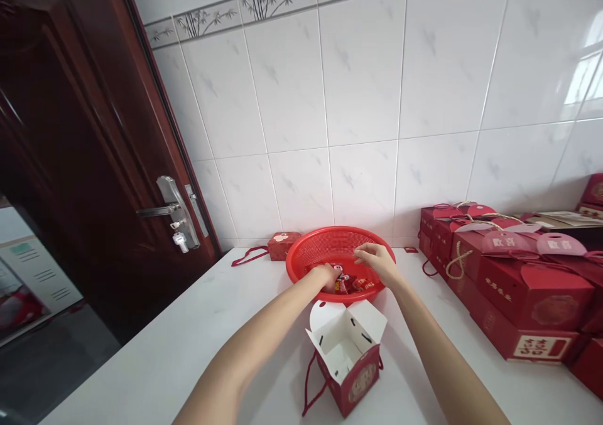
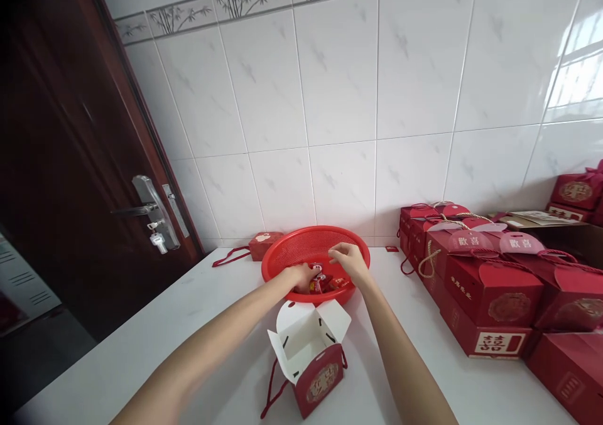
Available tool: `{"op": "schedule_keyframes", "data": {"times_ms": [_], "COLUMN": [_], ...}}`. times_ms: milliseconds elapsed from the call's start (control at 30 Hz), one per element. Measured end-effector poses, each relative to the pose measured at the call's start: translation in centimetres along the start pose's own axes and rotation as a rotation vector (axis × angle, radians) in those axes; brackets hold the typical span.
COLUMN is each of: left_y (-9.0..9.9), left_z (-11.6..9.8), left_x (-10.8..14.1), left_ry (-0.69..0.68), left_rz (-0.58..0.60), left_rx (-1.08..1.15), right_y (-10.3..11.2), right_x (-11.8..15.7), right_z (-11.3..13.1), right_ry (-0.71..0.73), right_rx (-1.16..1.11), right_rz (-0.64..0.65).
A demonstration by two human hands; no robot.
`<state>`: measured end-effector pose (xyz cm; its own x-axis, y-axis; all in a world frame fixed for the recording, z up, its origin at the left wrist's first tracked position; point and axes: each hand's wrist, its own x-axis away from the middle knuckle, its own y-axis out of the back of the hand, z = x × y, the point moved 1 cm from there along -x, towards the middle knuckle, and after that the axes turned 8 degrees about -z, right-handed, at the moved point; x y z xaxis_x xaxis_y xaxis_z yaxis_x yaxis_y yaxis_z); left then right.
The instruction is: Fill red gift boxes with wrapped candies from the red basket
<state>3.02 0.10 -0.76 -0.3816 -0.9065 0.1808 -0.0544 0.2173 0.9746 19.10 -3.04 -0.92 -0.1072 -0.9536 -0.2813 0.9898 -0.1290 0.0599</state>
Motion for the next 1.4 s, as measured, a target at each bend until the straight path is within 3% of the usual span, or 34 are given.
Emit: {"op": "schedule_keyframes", "data": {"times_ms": [133, 233, 467, 600, 800, 967, 1033, 1200, 1300, 1400], "left_y": [0.5, 0.4, -0.1, -0.6, -0.9, -0.8, -1.0, -1.7, -1.8, -1.9], "left_z": [0.8, 1.1, 1.2, 1.2, 1.4, 1.4, 1.0, -0.3, -1.0, -1.6], "left_x": [0.5, 0.8, 1.1, 1.4, 1.9, 2.4, 2.6, 2.9, 3.2, 3.1], "left_ry": [0.033, 0.018, -0.128, -0.18, 0.015, 0.198, 0.109, -0.259, -0.334, -0.318], "left_rz": [0.105, 0.11, -0.199, -0.317, -0.399, -0.596, -0.574, -0.312, -0.239, -0.216], "left_rx": [0.017, 0.116, 0.453, 0.576, 0.491, 0.326, 0.257, 0.219, 0.166, 0.008], "right_y": [0.0, -0.1, -0.3, -0.8, -1.2, -1.2, -1.3, -1.4, -1.2, -1.0], "right_x": [-0.1, 0.0, 0.2, 0.5, 1.2, 1.5, 1.5, 1.4, 1.3, 1.3], "right_z": [-0.1, -0.2, -0.1, 0.2, 0.6, 0.4, 0.2, -0.2, -0.4, -0.7], "right_ry": [-0.021, -0.035, -0.086, -0.115, -0.175, -0.161, -0.137, -0.062, -0.051, -0.05], "right_rx": [0.017, 0.029, 0.108, 0.125, 0.176, 0.251, 0.284, 0.34, 0.35, 0.36], "right_rz": [0.003, -0.012, -0.091, -0.066, -0.055, -0.073, -0.1, -0.165, -0.167, -0.17]}}
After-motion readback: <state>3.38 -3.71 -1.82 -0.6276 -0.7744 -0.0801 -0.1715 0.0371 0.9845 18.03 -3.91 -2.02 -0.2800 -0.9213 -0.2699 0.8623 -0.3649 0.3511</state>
